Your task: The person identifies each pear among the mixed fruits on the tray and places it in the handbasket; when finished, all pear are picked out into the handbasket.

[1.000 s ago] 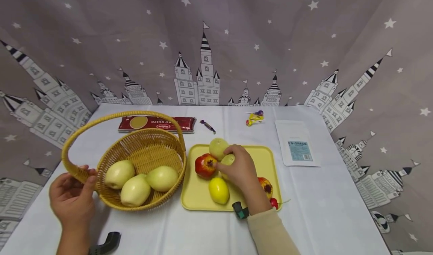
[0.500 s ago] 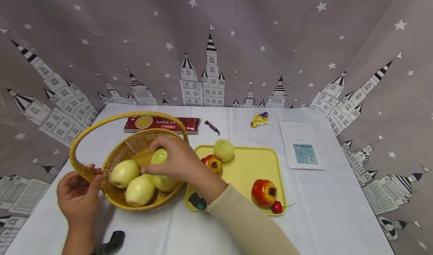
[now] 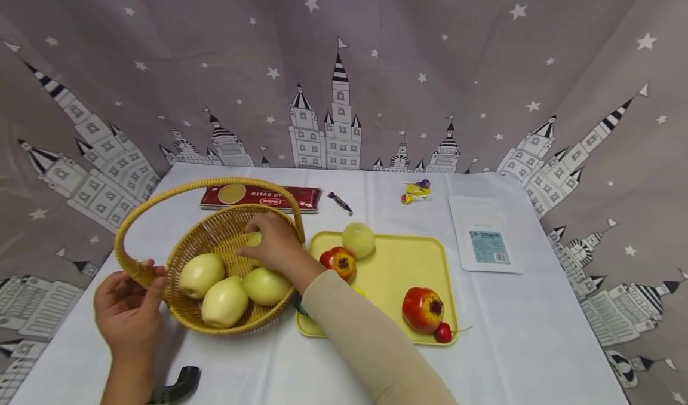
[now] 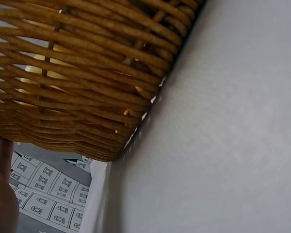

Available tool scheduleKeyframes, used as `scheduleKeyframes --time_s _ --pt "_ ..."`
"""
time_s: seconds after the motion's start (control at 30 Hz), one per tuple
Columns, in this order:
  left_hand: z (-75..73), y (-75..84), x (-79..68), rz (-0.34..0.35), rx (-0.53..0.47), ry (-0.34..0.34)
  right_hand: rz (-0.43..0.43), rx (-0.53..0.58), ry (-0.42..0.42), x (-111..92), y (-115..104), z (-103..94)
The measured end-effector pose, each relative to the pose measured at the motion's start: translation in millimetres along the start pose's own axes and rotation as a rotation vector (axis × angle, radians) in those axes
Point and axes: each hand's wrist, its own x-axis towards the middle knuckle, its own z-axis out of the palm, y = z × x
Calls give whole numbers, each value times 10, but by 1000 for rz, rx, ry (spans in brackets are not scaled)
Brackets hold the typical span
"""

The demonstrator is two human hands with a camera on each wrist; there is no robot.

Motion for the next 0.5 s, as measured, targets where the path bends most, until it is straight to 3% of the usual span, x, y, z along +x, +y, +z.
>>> scheduleKeyframes --time_s 0.13,0.33,0.43,0.5 --pt "-9 -11 7 -1 -6 -11 -15 -56 -16 7 97 52" --pt "-28 -21 1 -4 10 -13 -83 -82 6 -60 66 26" --pt "-31 -17 -4 -11 17 -7 -173 -46 39 -196 28 -114" --pt "-33 -11 -10 -13 16 -2 -305 14 43 -325 18 -271"
